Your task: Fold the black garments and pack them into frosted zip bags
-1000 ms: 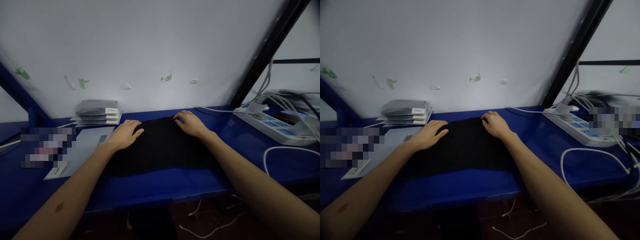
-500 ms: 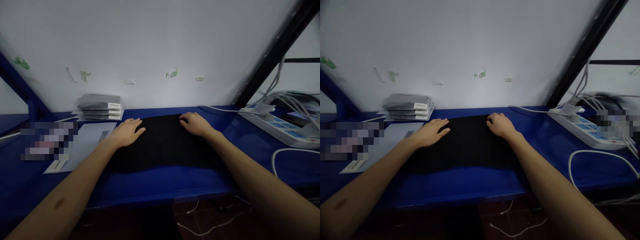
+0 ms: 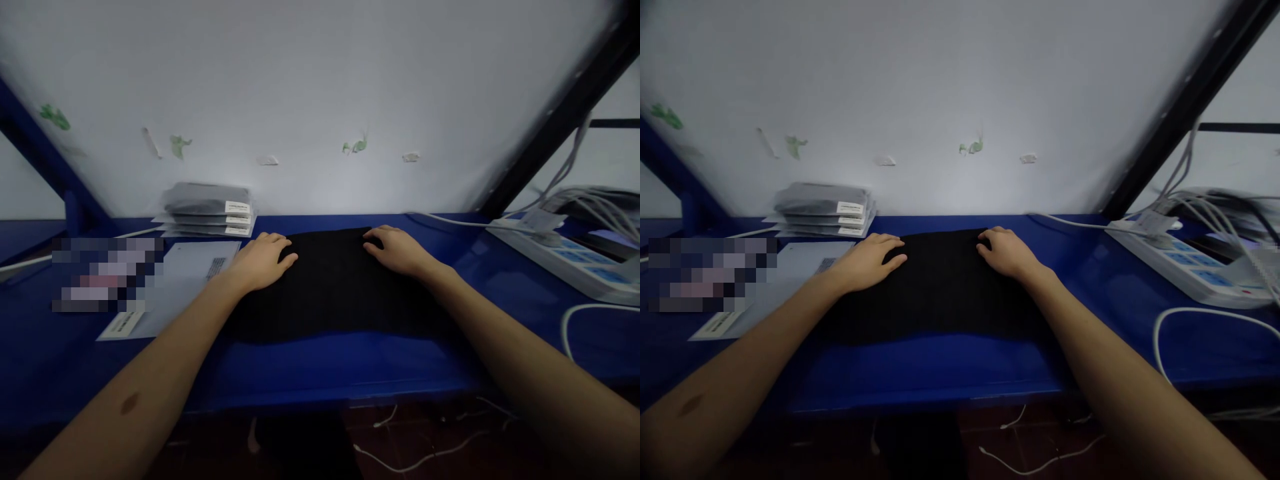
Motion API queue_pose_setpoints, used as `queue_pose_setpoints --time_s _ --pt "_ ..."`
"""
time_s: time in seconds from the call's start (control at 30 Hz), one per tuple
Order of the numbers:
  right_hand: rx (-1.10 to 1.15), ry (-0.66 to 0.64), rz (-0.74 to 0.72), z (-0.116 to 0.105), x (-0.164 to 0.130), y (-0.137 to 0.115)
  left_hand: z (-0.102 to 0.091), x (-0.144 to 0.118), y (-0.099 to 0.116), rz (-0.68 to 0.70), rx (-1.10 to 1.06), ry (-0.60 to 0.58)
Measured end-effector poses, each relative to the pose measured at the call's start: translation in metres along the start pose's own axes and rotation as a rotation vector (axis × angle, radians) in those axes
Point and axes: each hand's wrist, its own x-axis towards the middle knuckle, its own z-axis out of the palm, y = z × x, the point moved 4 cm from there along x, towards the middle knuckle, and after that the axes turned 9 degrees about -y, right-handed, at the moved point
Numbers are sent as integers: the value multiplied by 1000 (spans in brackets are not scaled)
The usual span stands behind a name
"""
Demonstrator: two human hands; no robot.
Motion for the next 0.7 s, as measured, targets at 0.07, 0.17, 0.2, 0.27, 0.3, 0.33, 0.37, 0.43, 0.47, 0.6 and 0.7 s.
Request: queue_pose_setpoints --time_s 0.07,0.17,0.2,0.27,0.3,0.33,0.37,0.43,0.47,0.6,0.7 --pt "-5 -1 -7 0 -1 -1 1 0 0 -4 -2 -8" --pt "-15 -6 -6 0 -1 -1 1 -1 0 -11 -12 -15" --pt "-17 -9 -6 0 -1 -2 1 -2 0 -16 -19 -18" --pt "-20 -14 -12 -1 -2 -3 1 -3 1 -22 -35 -30" --pt "-21 -15 -17 -1 -2 -3 2 -3 1 -25 -42 -37" --pt "-23 -17 -23 -1 -3 -4 2 -3 2 -27 -45 -45" --pt "-24 -18 -27 -1 -3 -5 2 -3 2 -28 -46 -50" --pt "-24 -21 -29 -1 -4 -5 2 -3 2 -32 -44 -55" --pt "-24 -22 -25 -1 -4 -5 2 -2 2 -32 -43 -53" --pt "-21 -22 -5 2 -4 -2 3 -2 1 -17 -40 -36" --pt "-3 -16 -13 3 -2 -1 2 -3 2 -18 -36 -36"
